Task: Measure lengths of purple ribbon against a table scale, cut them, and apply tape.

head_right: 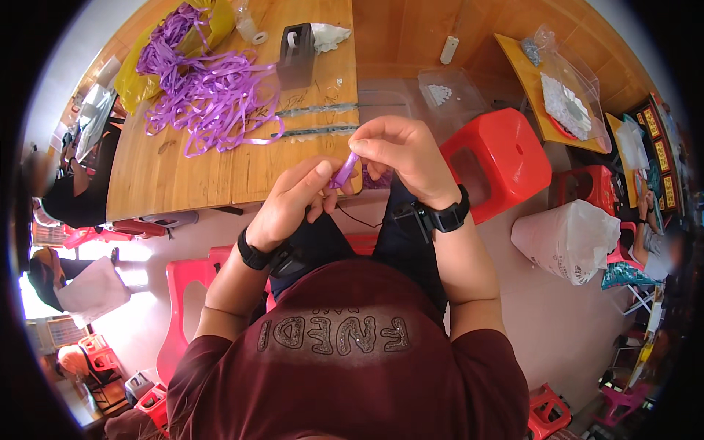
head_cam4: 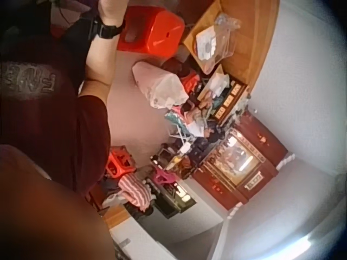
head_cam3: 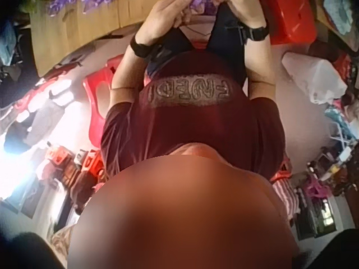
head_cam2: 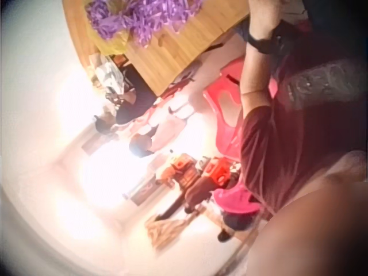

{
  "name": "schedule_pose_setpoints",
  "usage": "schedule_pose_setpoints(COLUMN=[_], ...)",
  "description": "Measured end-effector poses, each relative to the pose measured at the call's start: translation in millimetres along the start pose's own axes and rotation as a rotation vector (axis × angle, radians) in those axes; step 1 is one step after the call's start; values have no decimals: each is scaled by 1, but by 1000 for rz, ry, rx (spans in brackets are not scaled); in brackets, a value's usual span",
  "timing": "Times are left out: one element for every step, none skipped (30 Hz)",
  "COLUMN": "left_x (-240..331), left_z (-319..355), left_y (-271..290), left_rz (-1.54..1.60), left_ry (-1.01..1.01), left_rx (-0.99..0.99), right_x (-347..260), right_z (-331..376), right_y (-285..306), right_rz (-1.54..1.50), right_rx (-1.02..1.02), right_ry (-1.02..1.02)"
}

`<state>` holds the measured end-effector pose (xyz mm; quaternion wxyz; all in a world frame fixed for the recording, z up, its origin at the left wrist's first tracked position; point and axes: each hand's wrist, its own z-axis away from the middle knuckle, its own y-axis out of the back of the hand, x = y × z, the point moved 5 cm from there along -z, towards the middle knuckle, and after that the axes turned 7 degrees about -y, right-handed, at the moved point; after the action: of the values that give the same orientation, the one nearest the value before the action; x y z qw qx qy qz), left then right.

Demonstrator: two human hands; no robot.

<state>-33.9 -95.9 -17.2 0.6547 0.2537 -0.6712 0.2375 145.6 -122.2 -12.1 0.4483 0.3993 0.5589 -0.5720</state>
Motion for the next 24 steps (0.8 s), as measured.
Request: schedule_pose_setpoints(left_x=[3,5,2,-2,-5,-9,-11,-12,-14,-15,-14,-15,-14,-14,-14,-14,-14,-15,-18,-21,-22,-25,-27,-30], left_z=[-4,-6,-7,-9,-10,-11,-11,-12,-13,-14,-15,-17,-19,-20,-22,-24,-25,-27,-29,-30,-31,-31,-30,-31], left_y=[-3,-6,-7,-7,-7,-7,-6,-5,-6,-4,-3,-3,-5,-6,-7,-9,-12,-12,-10,-9,-10,-10,-10,-10], left_rz=[4,9,9,-76,-162,-164,-182,-200,-200,-265,-329,-328,-342,-355,-352,-405,-458,-455,-459,-463,-463,-361,-260,-257], left_ry=[8,16,16,-1,-19,-20,-49,-79,-78,-94,-110,-108,-113,-119,-117,-131,-145,-143,-111,-80,-78,-47,-15,-14], left_rx=[14,28,32,45,57,59,81,103,102,140,177,176,163,149,146,122,98,95,101,107,105,118,131,130], right_x=[0,1,2,2,3,5,6,7,8,8,9,7,6,7,10,12,13,13,13,14,14,14,14,17], right_z=[-3,-5,-9,-11,-12,-14,-16,-17,-17,-17,-17,-16,-16,-17,-18,-19,-19,-21,-21,-21,-21,-20,-20,-20], right_y=[-1,-1,0,0,1,4,7,8,10,11,10,6,4,7,11,14,17,20,23,25,26,26,27,28], right_rz=[16,14,15,16,16,2,-13,-14,-12,-11,-12,31,73,71,94,117,116,53,-9,-10,-32,-54,-55,-87], right_rx=[-35,-38,-26,-13,-17,19,56,55,75,96,98,98,99,101,97,94,98,115,133,137,141,145,146,142], right_ry=[-6,-10,-27,-44,-44,-56,-68,-67,-60,-54,-55,-44,-33,-36,-53,-70,-73,-76,-79,-82,-88,-95,-96,-110])
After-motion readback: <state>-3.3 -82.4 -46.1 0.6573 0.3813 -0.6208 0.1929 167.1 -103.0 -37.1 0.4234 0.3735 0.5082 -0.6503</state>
